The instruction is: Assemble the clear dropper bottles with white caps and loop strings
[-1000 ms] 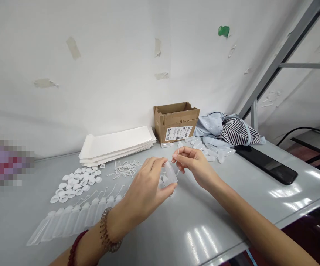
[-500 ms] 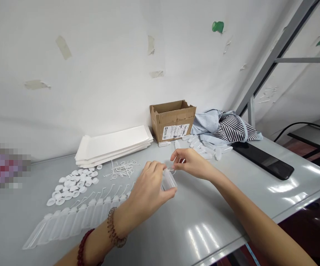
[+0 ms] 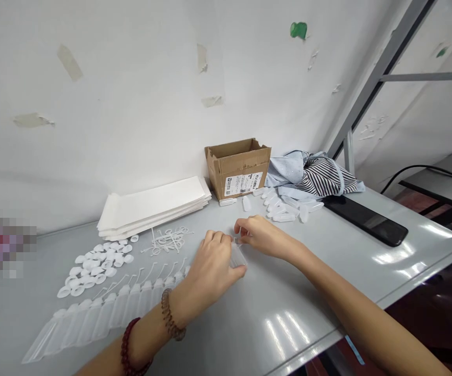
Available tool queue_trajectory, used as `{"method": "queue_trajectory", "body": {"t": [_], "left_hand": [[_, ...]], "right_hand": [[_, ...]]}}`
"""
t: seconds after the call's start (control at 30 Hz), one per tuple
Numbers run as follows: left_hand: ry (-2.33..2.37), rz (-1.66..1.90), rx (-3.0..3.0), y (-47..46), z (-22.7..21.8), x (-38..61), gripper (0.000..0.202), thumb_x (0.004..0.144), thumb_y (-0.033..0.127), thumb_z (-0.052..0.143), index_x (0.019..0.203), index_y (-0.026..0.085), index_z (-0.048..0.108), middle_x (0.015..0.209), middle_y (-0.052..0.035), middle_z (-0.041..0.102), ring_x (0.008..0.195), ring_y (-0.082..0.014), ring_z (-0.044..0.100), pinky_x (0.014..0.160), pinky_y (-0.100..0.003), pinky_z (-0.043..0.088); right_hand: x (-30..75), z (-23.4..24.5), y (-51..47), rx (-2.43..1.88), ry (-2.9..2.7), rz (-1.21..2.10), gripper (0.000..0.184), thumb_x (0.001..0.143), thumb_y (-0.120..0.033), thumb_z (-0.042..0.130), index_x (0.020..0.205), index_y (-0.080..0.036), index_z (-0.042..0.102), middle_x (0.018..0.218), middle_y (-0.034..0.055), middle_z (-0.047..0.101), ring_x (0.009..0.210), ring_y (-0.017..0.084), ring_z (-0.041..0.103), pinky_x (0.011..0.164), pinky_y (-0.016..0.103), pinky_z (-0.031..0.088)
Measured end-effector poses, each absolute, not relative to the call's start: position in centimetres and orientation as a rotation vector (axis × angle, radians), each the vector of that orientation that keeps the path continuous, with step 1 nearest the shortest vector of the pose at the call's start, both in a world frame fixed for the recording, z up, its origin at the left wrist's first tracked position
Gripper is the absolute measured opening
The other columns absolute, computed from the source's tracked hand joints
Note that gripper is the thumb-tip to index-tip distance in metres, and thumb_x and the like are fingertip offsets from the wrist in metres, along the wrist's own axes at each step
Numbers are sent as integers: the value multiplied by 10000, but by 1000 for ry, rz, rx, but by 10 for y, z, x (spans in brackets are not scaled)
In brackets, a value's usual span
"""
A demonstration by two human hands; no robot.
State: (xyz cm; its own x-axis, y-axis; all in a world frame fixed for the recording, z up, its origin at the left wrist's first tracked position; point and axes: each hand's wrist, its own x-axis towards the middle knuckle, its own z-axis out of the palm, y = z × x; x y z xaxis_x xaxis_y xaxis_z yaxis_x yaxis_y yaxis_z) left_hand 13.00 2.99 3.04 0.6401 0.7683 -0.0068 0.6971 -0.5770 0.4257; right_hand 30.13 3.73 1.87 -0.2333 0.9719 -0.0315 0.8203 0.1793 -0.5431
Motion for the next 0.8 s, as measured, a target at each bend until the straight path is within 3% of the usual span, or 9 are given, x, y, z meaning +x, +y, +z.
{"method": "queue_trajectory", "body": {"t": [0.53,0.8], "left_hand": [[1122,219,2435,31,36,127,182,739,260,619,886,160,582,934,-116,614,979,-318,520,784,-428,486],[1103,246,2437,31,33,125,264,738,291,673,957,170,590,962,-105,620,985,-313,531,778,-427,495]], "right_hand": [[292,24,35,-1637,-2273,559,212,775,-51,591,934,-167,669,853,59,690,894,213,578,760,293,365],[290,21,37,-1623,-2275,528,215,776,-35,586,936,-160,658,848,56,690,908,213,579,767,292,370]]}}
